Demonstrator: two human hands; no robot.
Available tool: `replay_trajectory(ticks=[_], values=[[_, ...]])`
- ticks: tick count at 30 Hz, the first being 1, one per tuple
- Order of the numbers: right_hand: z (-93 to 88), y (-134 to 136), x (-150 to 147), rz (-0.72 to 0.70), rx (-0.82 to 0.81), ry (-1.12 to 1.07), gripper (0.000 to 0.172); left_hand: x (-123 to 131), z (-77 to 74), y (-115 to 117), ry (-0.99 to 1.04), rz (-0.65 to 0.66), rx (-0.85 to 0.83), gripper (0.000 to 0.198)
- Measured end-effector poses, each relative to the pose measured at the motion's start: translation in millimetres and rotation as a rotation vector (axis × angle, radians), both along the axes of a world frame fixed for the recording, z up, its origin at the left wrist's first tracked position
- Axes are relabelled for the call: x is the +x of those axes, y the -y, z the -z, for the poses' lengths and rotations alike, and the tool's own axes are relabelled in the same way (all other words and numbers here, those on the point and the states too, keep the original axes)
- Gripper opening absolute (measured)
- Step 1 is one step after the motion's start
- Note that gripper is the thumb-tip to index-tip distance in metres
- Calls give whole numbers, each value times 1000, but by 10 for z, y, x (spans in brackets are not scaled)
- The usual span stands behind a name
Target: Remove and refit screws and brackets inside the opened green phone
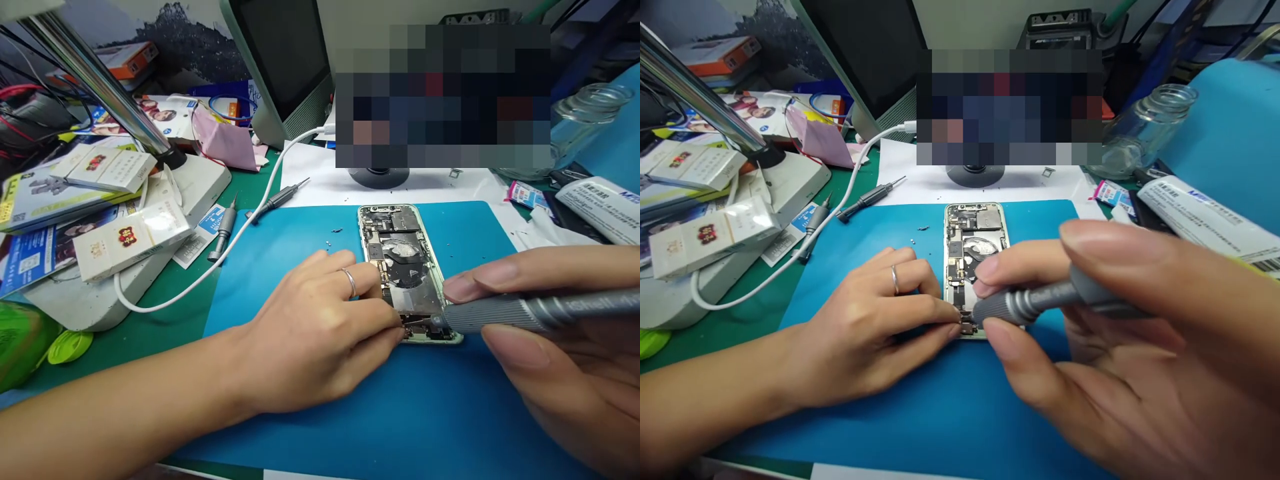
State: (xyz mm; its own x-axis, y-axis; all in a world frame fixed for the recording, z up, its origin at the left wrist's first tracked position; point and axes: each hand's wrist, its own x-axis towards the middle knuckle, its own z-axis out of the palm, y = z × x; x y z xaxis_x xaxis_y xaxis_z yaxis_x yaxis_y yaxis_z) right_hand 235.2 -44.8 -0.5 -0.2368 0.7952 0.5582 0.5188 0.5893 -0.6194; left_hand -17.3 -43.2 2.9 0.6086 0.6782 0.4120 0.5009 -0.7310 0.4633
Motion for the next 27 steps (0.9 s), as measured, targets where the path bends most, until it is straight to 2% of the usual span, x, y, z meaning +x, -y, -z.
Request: replay_trajectory(ticks=[5, 10, 12, 16, 17, 21, 23, 27], values=[[89, -18, -46, -6, 34, -77, 43, 14, 0, 8, 3, -25, -14, 19], [9, -44, -63, -22, 43, -25, 44, 18, -5, 6, 8, -21, -14, 16], [-48, -58, -67, -85, 60, 42, 43, 17, -9, 1, 1, -14, -6, 15], [-125, -104, -60, -232, 117, 129, 59, 13, -7, -4, -10, 0, 2, 15], [-132, -114, -57, -245, 116, 149, 57, 12, -6, -3, -14, 2, 2, 16], [-132, -120, -57, -133, 127, 244, 34, 6, -11, 9, -17, -11, -5, 18], [-129, -103, -65, -82, 118, 251, 40, 8, -17, 10, -19, -24, -9, 17], [-120, -81, -77, -109, 126, 199, 54, 30, -17, -1, -25, -21, -8, 18]])
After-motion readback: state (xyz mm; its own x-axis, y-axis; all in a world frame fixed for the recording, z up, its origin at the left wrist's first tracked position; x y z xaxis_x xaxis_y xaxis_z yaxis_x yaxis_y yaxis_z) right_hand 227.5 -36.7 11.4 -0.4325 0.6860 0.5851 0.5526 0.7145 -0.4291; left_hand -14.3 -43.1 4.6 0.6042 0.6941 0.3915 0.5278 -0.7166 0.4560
